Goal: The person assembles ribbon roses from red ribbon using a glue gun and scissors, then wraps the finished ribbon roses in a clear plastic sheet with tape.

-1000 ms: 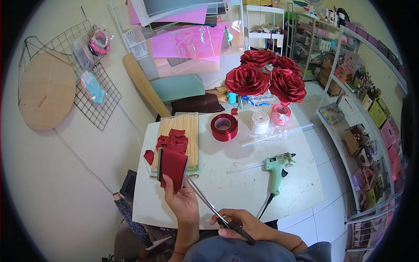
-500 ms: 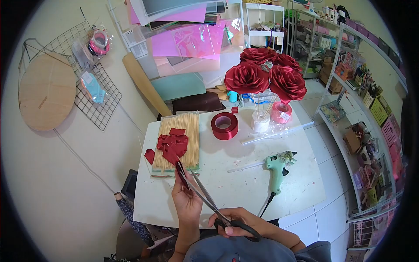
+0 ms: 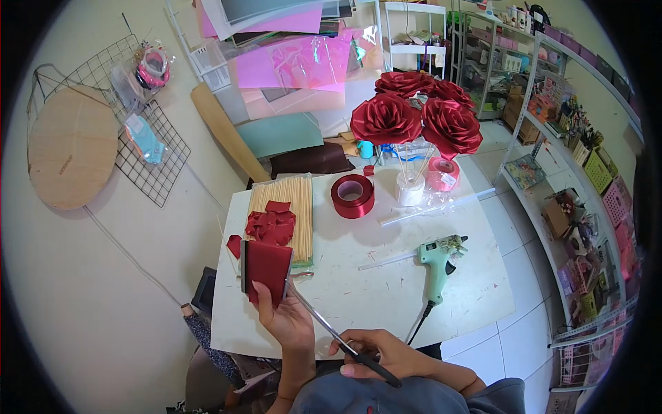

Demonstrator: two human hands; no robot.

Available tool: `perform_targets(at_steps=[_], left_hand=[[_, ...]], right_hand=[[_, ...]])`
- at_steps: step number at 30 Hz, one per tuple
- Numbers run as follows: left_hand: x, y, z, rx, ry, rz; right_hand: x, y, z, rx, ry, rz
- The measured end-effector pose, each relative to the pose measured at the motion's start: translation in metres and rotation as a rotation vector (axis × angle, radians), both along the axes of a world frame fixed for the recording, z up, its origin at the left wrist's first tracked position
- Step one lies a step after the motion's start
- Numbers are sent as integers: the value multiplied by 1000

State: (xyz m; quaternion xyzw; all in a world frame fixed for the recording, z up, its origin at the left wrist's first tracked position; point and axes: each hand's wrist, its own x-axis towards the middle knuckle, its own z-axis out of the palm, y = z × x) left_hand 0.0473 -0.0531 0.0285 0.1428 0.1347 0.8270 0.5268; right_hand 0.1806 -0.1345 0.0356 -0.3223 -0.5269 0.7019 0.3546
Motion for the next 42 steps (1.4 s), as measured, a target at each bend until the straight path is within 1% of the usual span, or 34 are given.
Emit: perform_targets(at_steps=[4, 6, 8, 10, 12, 13, 15, 16, 17, 18, 20, 22, 23, 25, 26, 28, 29, 31, 32, 34, 35, 36, 38, 39, 42], left_hand=[[-3, 0, -3, 21, 66, 30], [-2, -1, 0, 31, 152, 75], [-2, -3, 4, 13, 117, 60], [-4, -4, 7, -3, 85, 46], [-7, -6, 10, -101, -12, -97], [-7, -8, 11, -101, -11, -96], [-7, -13, 11, -92, -52, -282], [-7, -13, 11, -92, -51, -283], [-8, -12, 11, -80, -72, -333], [-9, -12, 11, -68, -94, -382], [-10, -9, 12, -58, -84, -395], [-6, -10, 14, -106, -161, -443], [-7, -9, 10, -110, -160, -442], [-8, -4, 0, -19, -269, -604], [-8, -4, 0, -19, -267, -608], [-7, -3, 1, -101, -301, -545], [-5, -4, 2, -101, -301, -547], [0, -7, 4, -142, -84, -391], [0, -8, 6, -142, -85, -390], [2, -8, 8, -33, 168, -335], [-4, -6, 4, 31, 189, -396], [-4, -6, 4, 34, 188, -393], [-3, -5, 5, 54, 267, -382], [-4, -5, 5, 55, 265, -378], [-4, -6, 5, 79, 300, -375]], right_hand=[[5, 5, -4, -28, 74, 58], [9, 10, -7, -82, 269, 201], [9, 10, -5, -82, 312, 201], [11, 14, -8, -97, 446, 286], [10, 14, -8, -105, 437, 290], [10, 15, -7, -101, 429, 295], [9, 15, -4, -97, 420, 299], [8, 14, 0, -78, 358, 243], [7, 13, 3, -58, 294, 189], [7, 12, 3, -59, 292, 191], [7, 12, 4, -72, 348, 200], [5, 9, -2, -86, 327, 175], [4, 7, -4, -100, 308, 150], [1, 7, 2, -58, 308, 107], [1, 7, 4, -13, 303, 64], [0, 9, 1, -4, 308, 57], [0, 10, 0, 4, 311, 55], [2, 10, -1, -21, 314, 66], [3, 10, -2, -46, 317, 78], [6, 8, 3, -41, 363, 64], [7, 8, 4, -36, 410, 45], [8, 7, 3, -34, 408, 48], [8, 3, 0, -14, 502, -15], [8, 1, 0, 15, 426, -20], [10, 2, 1, 27, 429, -20]])
